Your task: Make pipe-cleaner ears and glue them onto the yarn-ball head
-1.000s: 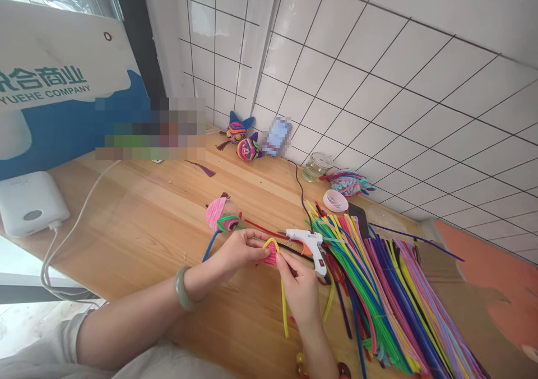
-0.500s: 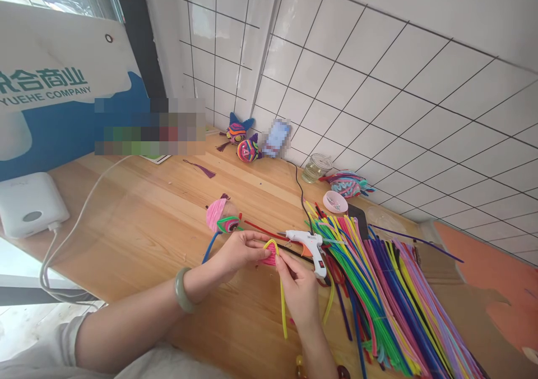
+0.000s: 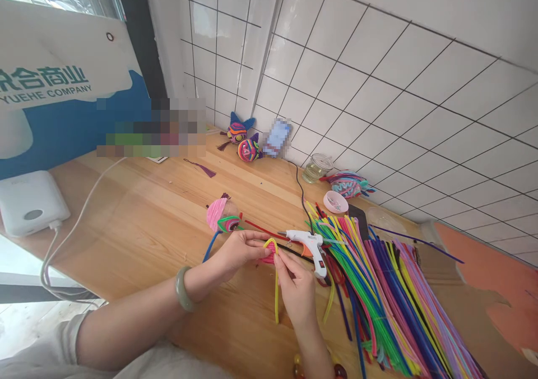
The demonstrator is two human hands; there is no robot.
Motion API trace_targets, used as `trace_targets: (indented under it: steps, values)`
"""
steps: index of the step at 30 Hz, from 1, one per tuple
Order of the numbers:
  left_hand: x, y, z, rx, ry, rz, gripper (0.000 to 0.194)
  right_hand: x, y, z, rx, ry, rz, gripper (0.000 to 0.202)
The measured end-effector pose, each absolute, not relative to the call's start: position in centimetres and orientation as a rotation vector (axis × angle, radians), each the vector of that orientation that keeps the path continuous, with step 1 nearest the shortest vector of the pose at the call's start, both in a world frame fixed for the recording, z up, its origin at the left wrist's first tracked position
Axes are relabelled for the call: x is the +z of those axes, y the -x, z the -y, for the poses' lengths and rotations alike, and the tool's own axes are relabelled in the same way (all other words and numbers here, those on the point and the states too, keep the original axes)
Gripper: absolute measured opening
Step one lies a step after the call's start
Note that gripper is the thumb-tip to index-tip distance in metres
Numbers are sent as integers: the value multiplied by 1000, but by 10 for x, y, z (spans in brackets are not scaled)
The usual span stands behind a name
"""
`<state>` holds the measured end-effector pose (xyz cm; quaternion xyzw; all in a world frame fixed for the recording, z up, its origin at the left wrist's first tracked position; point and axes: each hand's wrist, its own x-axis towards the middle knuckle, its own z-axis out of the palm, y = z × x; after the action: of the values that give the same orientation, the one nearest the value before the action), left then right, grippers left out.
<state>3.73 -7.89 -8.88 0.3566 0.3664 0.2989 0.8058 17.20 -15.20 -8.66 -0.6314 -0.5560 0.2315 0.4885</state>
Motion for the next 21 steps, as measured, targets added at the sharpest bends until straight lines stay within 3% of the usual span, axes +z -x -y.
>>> trace_targets:
  steps: [21]
  values:
    - [-94, -37, 78, 637, -777, -711, 48, -78, -168, 151, 905, 1668, 1052, 30]
